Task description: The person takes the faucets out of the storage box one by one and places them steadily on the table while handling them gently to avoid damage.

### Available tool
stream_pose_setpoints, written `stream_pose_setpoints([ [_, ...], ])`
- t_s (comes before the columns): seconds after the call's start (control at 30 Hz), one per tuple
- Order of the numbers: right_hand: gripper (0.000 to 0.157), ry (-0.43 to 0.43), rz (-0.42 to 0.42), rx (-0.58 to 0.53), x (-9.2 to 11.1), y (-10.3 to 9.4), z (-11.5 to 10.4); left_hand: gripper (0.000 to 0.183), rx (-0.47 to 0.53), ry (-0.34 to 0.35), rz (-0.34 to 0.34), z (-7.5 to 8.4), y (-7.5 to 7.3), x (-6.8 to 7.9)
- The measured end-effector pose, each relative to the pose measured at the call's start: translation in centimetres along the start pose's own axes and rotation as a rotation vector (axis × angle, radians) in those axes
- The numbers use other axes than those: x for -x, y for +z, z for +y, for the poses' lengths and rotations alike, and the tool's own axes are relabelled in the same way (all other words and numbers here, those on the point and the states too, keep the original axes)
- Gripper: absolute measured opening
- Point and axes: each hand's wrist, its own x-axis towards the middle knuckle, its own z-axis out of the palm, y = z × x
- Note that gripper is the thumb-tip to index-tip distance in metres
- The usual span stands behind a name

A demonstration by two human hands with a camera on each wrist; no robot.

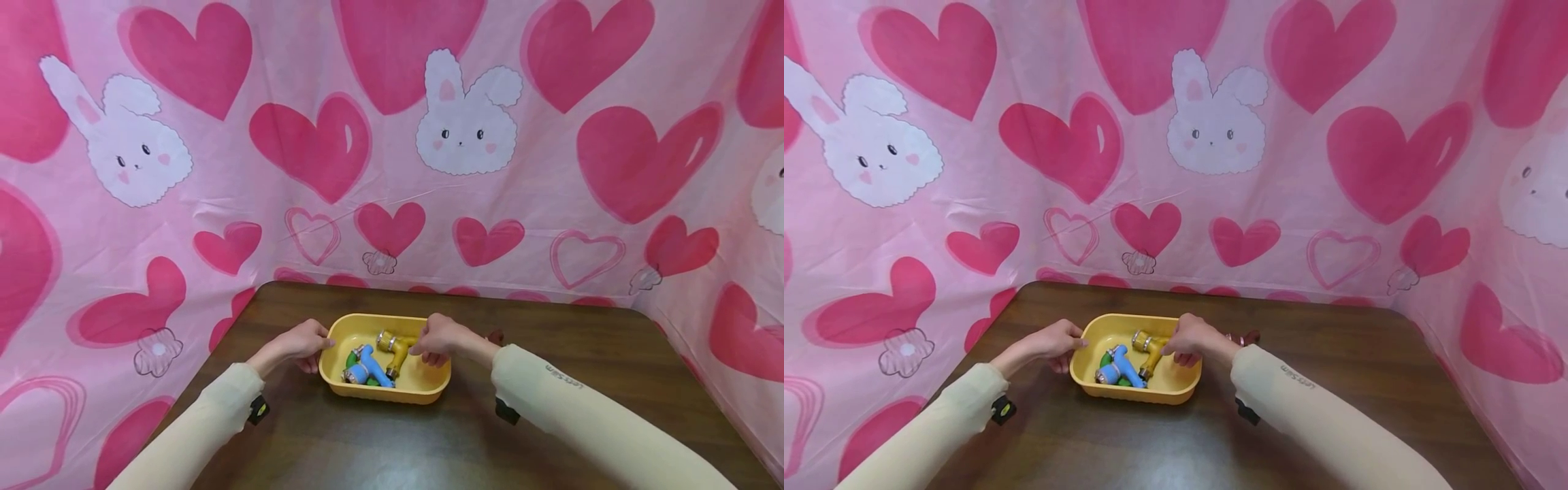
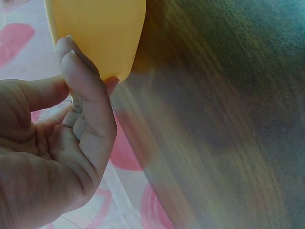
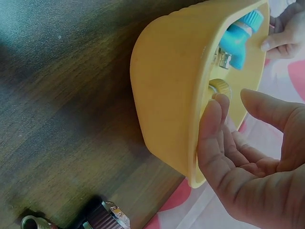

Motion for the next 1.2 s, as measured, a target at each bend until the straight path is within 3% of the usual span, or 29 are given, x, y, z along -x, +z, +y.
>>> stream_pose_setpoints([
  [1.2,0.037,0.094,-0.025,0.050,-1.7,1.5,-0.4,0.019,-0.004,0.002,-0.002,-0.2,-0.1,-0.1],
])
